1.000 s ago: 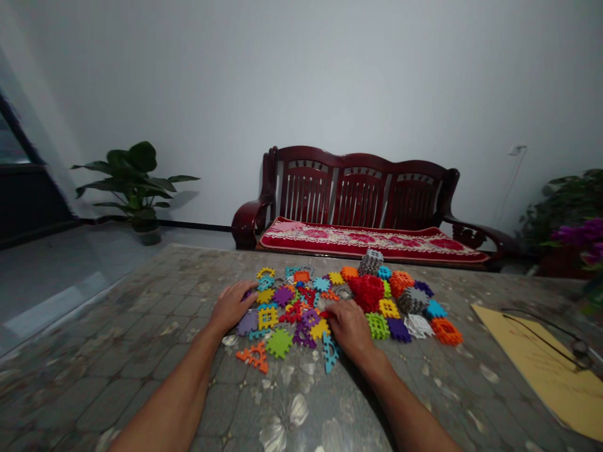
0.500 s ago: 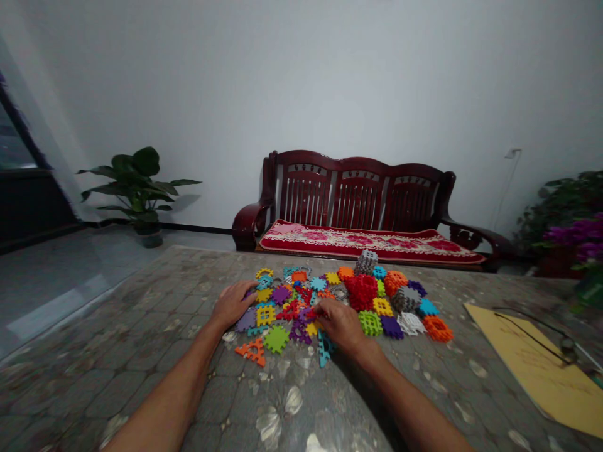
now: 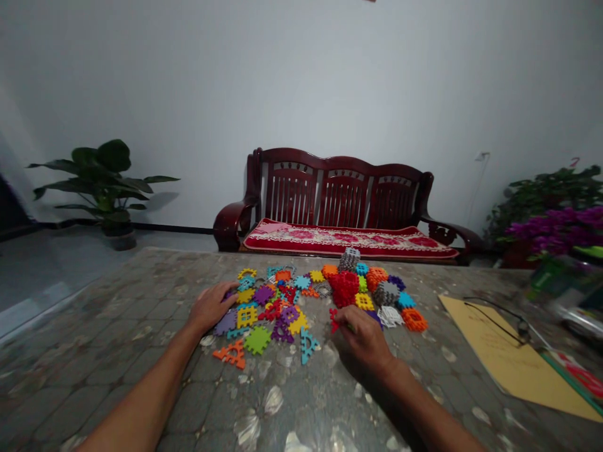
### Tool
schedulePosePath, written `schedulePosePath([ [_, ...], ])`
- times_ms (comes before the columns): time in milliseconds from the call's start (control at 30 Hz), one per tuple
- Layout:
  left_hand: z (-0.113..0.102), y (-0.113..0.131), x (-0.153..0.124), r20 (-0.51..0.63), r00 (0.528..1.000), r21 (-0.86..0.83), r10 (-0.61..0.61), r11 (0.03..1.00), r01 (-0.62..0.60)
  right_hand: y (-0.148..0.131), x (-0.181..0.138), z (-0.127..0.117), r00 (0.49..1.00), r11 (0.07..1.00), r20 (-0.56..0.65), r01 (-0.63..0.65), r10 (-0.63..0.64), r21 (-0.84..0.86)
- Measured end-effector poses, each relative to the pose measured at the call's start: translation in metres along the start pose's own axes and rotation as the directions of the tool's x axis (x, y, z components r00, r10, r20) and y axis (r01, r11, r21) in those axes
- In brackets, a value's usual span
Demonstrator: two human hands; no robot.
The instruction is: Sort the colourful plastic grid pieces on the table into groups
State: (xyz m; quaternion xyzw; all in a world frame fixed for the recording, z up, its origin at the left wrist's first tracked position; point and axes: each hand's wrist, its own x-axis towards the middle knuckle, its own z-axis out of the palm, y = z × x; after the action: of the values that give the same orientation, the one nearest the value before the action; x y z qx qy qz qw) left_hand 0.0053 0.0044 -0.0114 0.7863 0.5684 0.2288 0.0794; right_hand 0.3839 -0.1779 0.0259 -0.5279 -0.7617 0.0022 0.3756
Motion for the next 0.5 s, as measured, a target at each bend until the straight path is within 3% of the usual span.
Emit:
schedulePosePath([
  [200,0.0,0.0,0.0,0.002,1.0,-0.004,-0.01,1.0,0.01,0.01,-0.02,-0.02,0.995,0.995,-0.02,-0.098,0.098,0.018],
  [500,0.001,-0.003,0.001,0.008,1.0,-0.002,-0.002,1.0,0.002,0.033,-0.03,-0.053,0.94,0.936,0.012,-0.338,0.341,-0.103],
])
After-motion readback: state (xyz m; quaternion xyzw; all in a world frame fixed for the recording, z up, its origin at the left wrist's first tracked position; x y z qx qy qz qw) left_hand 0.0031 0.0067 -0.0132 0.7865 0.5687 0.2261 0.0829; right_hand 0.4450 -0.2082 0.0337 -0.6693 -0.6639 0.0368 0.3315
